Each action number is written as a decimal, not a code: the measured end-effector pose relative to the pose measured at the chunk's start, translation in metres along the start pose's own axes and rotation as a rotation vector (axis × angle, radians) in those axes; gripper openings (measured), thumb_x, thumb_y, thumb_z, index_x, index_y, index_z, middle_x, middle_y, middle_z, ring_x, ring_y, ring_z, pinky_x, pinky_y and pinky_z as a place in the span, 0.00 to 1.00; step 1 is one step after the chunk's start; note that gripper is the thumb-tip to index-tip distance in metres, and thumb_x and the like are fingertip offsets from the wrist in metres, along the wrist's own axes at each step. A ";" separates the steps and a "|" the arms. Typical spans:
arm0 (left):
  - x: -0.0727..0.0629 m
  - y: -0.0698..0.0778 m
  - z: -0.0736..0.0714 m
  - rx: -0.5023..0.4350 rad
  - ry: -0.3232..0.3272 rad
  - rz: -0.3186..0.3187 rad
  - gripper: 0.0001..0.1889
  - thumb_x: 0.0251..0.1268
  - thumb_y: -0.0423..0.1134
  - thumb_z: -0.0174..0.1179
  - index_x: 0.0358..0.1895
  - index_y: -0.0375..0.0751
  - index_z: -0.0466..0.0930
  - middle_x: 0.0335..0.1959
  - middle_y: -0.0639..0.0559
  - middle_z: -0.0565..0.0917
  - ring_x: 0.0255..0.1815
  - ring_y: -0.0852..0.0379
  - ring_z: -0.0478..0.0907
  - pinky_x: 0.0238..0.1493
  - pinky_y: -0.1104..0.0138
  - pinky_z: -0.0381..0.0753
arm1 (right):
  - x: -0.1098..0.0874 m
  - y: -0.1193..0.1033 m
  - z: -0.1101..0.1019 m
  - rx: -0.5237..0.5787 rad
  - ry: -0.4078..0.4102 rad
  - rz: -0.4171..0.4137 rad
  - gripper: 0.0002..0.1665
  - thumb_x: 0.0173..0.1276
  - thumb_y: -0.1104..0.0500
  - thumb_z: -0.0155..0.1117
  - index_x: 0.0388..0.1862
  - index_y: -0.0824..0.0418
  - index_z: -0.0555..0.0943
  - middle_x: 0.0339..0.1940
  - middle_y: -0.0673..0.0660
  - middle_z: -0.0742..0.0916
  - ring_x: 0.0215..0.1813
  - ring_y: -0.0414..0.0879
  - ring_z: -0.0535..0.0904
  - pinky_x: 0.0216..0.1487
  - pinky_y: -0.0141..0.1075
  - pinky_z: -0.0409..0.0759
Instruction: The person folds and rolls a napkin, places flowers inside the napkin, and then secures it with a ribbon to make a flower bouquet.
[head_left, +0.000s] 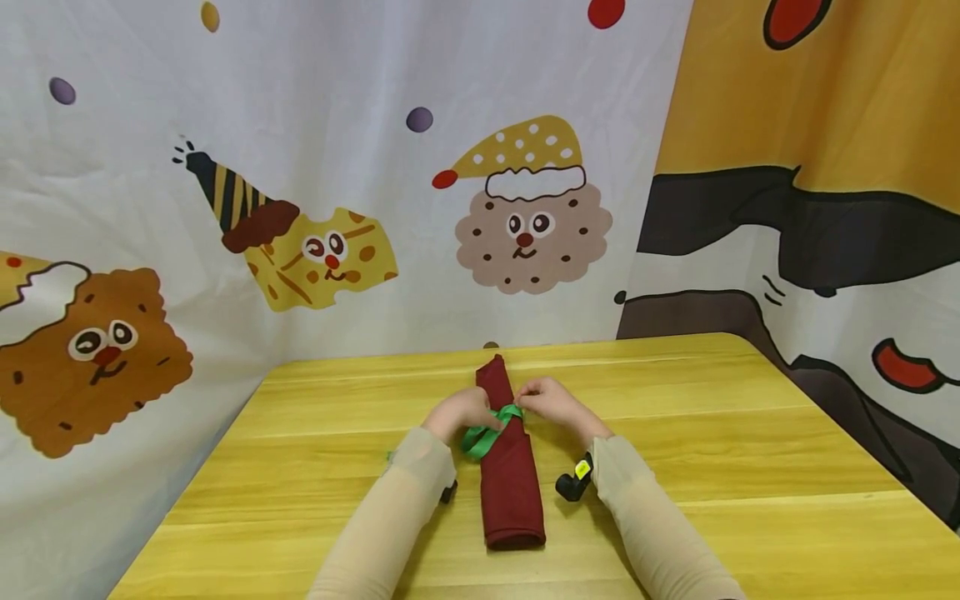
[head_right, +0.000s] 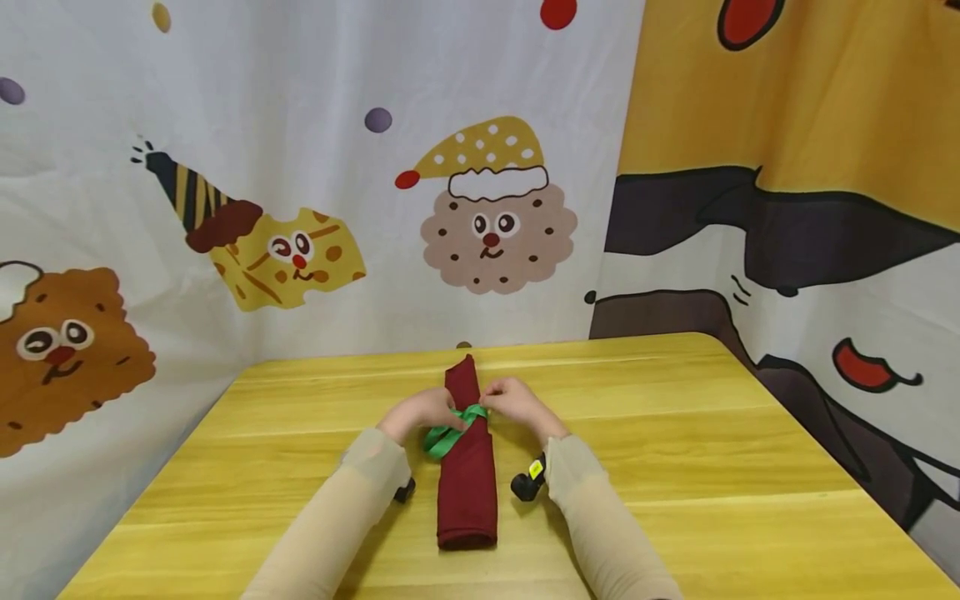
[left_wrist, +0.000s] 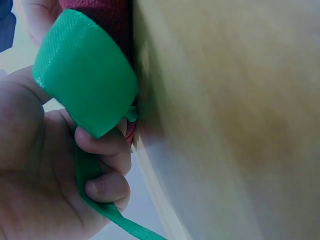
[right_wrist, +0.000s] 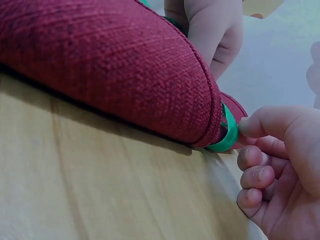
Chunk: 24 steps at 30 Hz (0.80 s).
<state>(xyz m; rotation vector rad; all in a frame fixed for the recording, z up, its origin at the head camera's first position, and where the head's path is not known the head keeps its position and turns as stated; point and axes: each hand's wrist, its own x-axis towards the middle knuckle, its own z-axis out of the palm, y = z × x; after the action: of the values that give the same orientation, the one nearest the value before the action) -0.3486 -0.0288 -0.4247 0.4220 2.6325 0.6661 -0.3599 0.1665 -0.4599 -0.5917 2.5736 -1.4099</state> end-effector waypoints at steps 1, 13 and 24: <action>0.001 0.000 0.000 -0.010 0.002 -0.006 0.29 0.60 0.42 0.67 0.10 0.48 0.56 0.09 0.57 0.52 0.11 0.61 0.46 0.16 0.69 0.53 | 0.000 0.000 0.000 0.003 -0.001 0.002 0.10 0.71 0.63 0.57 0.39 0.67 0.84 0.29 0.56 0.82 0.28 0.43 0.70 0.32 0.35 0.70; 0.006 0.001 0.001 -0.032 0.015 -0.052 0.28 0.63 0.45 0.65 0.11 0.47 0.57 0.10 0.57 0.52 0.11 0.60 0.47 0.17 0.67 0.56 | 0.001 0.002 0.000 0.021 -0.002 0.012 0.09 0.70 0.62 0.58 0.38 0.66 0.84 0.28 0.56 0.81 0.27 0.43 0.69 0.32 0.35 0.70; 0.008 0.002 0.002 -0.023 0.024 -0.069 0.26 0.64 0.48 0.64 0.15 0.46 0.59 0.12 0.56 0.54 0.13 0.60 0.51 0.19 0.66 0.58 | 0.002 -0.001 0.004 0.019 0.037 0.037 0.09 0.62 0.63 0.66 0.41 0.64 0.83 0.17 0.50 0.71 0.21 0.42 0.63 0.24 0.32 0.64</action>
<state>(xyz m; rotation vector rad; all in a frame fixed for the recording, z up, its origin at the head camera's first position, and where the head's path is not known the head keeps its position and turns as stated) -0.3546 -0.0237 -0.4276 0.3170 2.6457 0.6828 -0.3597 0.1621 -0.4616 -0.5169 2.5827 -1.4454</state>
